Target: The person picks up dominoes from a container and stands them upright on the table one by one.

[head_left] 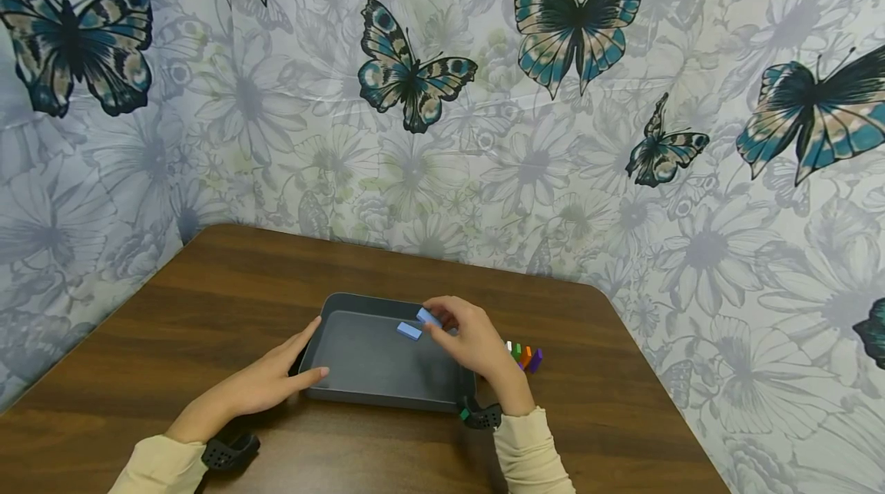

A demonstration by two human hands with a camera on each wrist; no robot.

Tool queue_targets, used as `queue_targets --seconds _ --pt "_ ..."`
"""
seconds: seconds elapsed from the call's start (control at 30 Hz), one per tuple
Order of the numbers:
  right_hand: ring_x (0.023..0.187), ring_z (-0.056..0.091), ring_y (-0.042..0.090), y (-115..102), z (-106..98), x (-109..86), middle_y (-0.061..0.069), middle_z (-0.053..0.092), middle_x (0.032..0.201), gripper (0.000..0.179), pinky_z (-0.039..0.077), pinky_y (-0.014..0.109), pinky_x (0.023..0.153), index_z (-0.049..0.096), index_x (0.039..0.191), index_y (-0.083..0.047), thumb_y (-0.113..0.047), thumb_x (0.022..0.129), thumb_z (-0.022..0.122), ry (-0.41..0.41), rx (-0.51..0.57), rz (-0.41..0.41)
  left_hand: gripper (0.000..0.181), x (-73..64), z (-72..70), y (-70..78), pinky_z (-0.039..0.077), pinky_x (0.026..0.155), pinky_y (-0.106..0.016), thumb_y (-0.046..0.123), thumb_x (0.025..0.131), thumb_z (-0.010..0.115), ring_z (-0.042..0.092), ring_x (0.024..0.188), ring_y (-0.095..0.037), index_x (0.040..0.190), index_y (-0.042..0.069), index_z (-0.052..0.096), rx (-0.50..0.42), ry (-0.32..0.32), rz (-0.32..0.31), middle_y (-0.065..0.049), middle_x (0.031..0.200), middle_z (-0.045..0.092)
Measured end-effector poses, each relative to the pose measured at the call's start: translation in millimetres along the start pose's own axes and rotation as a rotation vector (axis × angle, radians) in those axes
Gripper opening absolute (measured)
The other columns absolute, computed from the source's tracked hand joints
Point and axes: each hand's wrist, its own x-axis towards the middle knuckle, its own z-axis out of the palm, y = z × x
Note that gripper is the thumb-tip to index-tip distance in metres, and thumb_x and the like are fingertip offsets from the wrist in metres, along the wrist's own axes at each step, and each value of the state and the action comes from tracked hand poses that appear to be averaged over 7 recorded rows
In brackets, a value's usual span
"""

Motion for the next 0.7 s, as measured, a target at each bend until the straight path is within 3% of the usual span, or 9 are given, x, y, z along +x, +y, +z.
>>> queue_targets --seconds 0.3,0.7 --pt "0.091 0.061 0.005 -3.6 -10.2 -3.9 -0.006 0.063 0.106 0.032 0.056 0.026 0.076 0.061 0.125 -0.019 -0.02 0.093 0.065 0.026 -0.021 -0.03 0.086 1.0 0.5 -1.3 0.025 0.105 -0.069 0.056 0.095 0.049 0.016 0.145 -0.043 0.157 0.023 0.0 0.011 0.015 0.005 -0.01 0.162 0.007" --pt "0.092 0.062 0.005 -3.9 -23.2 -7.6 -0.009 0.061 0.106 0.029 0.055 0.025 0.078 0.06 0.123 -0.025 -0.021 0.094 0.063 0.035 0.006 0.037 0.086 0.6 1.0 -1.2 0.025 0.105 -0.069 0.054 0.096 0.05 0.016 0.145 -0.044 0.157 0.022 -0.001 0.007 0.011 0.007 -0.012 0.162 0.007"
